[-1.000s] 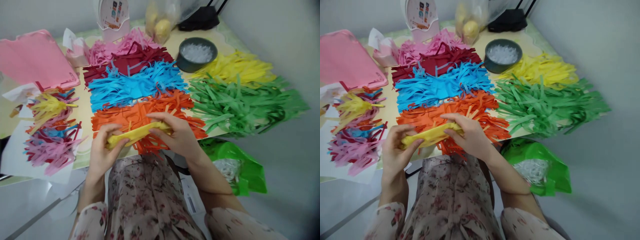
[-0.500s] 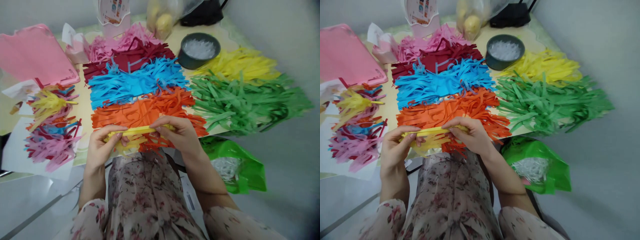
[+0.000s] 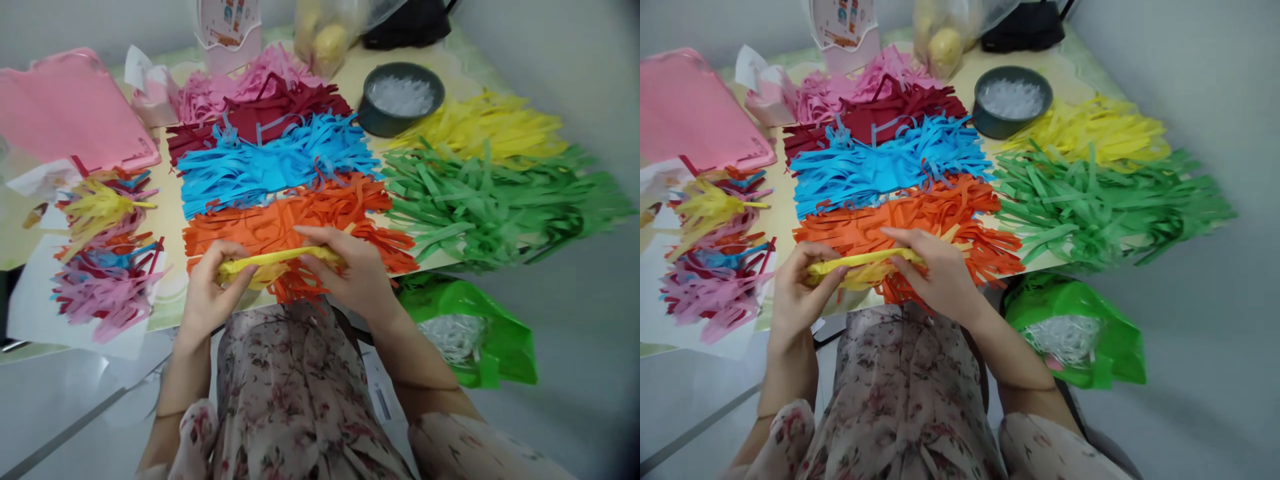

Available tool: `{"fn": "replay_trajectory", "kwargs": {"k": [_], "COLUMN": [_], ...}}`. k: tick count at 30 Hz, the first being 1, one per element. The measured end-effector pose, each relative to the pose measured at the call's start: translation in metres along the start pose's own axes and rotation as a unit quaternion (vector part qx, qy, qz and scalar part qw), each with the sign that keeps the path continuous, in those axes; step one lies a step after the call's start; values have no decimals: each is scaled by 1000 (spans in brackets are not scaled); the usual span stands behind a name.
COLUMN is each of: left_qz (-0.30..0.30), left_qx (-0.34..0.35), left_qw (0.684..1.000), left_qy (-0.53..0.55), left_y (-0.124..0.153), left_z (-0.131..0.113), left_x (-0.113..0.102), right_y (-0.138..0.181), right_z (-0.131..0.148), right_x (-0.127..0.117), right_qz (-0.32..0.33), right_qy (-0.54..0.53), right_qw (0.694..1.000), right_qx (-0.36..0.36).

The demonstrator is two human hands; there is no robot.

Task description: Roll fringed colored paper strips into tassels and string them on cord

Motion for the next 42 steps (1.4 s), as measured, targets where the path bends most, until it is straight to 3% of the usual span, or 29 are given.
{"fn": "replay_trajectory", "kwargs": {"k": [3,6,10,13,16,28,33,38,42], "left_qz": [29,50,78,83,65,75,101,109,202], "left_qx": [48,44,-46,-123,-149,-77,-32,80,97], "left_qw": [996,996,994,975,960,951,978,991,974], "left_qy": [-73,-61,56,165,230,291,179,-19,-22], "left_y": [-3,-6,-6,-4,-4,-2,0,-9,-17], "left_z": [-4,-6,-5,-3,1,6,-2,-33,-45], "left_x": [0,-1,2,7,10,14,0,-18,-5], "right_y": [-1,-2,2,5,4,-2,-5,-11,-13], "right_z": [-2,-6,-10,-10,-9,-13,-1,16,27], "right_x": [-1,-1,3,4,3,6,-2,-10,-9], "right_qz": [8,29,52,29,12,23,32,82,110], "right_qy": [15,-80,-217,-239,-240,-307,-259,-155,-115], "right_qw": [1000,995,965,954,955,942,964,982,976], "right_qx": [7,45,139,176,174,130,56,-76,-146]}}
Point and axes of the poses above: each hand's wrist, its own y-axis away from the middle knuckle, its own x-axis out of the palm, z = x × y, the point moved 4 cm from there along -y, towards the middle knuckle, and after that the axes turned 5 degrees about -z, right-handed, at the moved point
